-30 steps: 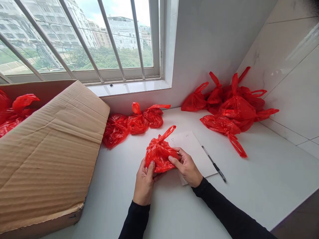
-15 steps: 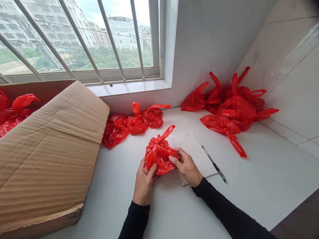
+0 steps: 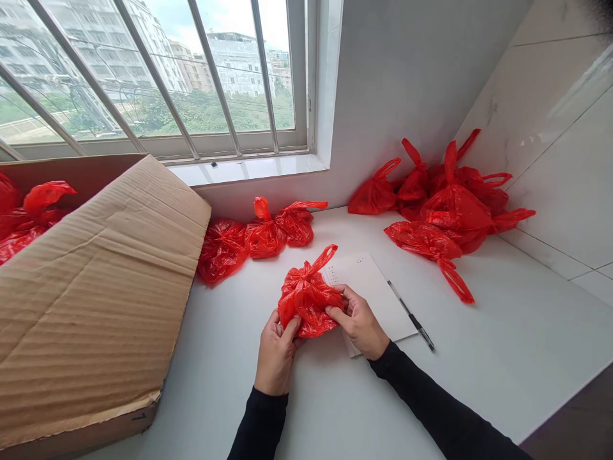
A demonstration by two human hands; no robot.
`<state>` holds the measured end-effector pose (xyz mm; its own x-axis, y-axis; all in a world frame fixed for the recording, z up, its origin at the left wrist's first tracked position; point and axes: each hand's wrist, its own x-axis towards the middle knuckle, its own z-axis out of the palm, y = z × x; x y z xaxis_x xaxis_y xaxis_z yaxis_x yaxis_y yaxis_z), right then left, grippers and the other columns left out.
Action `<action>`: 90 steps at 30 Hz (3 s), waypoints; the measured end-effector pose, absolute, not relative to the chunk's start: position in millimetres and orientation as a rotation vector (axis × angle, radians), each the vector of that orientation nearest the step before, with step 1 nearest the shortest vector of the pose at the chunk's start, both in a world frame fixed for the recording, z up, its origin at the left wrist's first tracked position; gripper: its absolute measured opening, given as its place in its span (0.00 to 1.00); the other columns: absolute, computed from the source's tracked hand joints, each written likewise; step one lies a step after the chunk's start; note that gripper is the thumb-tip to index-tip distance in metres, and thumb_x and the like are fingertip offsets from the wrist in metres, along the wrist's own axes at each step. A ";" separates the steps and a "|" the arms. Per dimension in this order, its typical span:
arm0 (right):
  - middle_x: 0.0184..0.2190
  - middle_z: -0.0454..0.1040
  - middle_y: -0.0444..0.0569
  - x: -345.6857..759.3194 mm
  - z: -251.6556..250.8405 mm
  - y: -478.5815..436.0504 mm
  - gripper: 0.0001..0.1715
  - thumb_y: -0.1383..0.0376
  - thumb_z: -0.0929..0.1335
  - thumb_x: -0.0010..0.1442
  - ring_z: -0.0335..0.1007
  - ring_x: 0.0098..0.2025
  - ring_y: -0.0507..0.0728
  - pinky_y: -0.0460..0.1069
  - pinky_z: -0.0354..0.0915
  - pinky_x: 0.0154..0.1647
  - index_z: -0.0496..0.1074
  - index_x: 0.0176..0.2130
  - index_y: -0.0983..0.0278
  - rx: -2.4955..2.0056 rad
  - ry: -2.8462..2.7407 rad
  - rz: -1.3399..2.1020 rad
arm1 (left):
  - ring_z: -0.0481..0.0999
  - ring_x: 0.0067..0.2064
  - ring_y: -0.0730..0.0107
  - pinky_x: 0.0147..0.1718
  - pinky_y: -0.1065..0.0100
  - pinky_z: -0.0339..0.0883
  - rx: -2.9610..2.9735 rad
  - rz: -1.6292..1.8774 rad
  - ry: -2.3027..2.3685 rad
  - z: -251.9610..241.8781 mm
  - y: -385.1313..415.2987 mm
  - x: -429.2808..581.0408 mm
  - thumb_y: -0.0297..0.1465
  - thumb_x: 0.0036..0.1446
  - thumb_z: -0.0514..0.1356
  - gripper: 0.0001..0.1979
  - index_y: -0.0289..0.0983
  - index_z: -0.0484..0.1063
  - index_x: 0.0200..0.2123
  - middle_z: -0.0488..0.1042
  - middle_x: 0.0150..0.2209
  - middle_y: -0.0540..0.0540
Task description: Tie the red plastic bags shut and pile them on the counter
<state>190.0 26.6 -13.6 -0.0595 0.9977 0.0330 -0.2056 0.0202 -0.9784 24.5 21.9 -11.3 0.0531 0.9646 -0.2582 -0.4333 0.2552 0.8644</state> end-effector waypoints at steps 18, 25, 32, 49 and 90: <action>0.36 0.81 0.48 188.0 -16.1 27.7 0.14 0.60 0.75 0.55 0.76 0.38 0.56 0.50 0.71 0.42 0.75 0.40 0.64 -1.016 -1.048 1.391 | 0.77 0.51 0.55 0.49 0.62 0.72 0.806 1.246 0.976 -15.5 21.8 25.1 0.35 0.51 0.70 0.27 0.37 0.69 0.53 0.79 0.49 0.40; 0.41 0.82 0.49 189.0 -14.6 25.5 0.13 0.61 0.72 0.58 0.77 0.44 0.59 0.54 0.71 0.49 0.80 0.42 0.63 -1.031 -1.176 1.359 | 0.76 0.54 0.52 0.52 0.60 0.70 0.857 1.289 0.984 -20.7 22.9 24.4 0.38 0.51 0.70 0.27 0.36 0.70 0.53 0.78 0.52 0.38; 0.43 0.81 0.49 188.1 -13.1 21.7 0.17 0.66 0.70 0.58 0.77 0.46 0.60 0.57 0.72 0.51 0.78 0.48 0.62 -1.074 -1.293 1.335 | 0.77 0.53 0.53 0.50 0.61 0.72 0.771 1.299 0.981 -13.8 21.6 26.4 0.36 0.52 0.69 0.25 0.38 0.69 0.52 0.79 0.49 0.40; 0.50 0.75 0.50 187.0 -13.5 20.7 0.31 0.69 0.70 0.57 0.73 0.49 0.59 0.54 0.72 0.49 0.66 0.60 0.58 -1.102 -1.397 1.261 | 0.78 0.45 0.57 0.38 0.67 0.75 0.680 1.295 0.939 7.7 15.8 29.3 0.22 0.44 0.63 0.27 0.41 0.69 0.50 0.79 0.41 0.48; 0.37 0.77 0.47 189.1 -10.8 22.7 0.20 0.62 0.72 0.58 0.73 0.38 0.56 0.51 0.70 0.41 0.72 0.50 0.61 -1.136 -1.223 1.242 | 0.81 0.43 0.55 0.32 0.65 0.79 0.748 1.196 1.004 0.8 16.6 31.6 0.35 0.49 0.71 0.32 0.39 0.64 0.56 0.77 0.50 0.40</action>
<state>189.1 22.7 -10.8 -0.0444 0.9986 0.0284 -0.0435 0.0265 -0.9987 31.6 16.6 0.8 0.0568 0.9724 -0.2263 -0.3908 0.2303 0.8912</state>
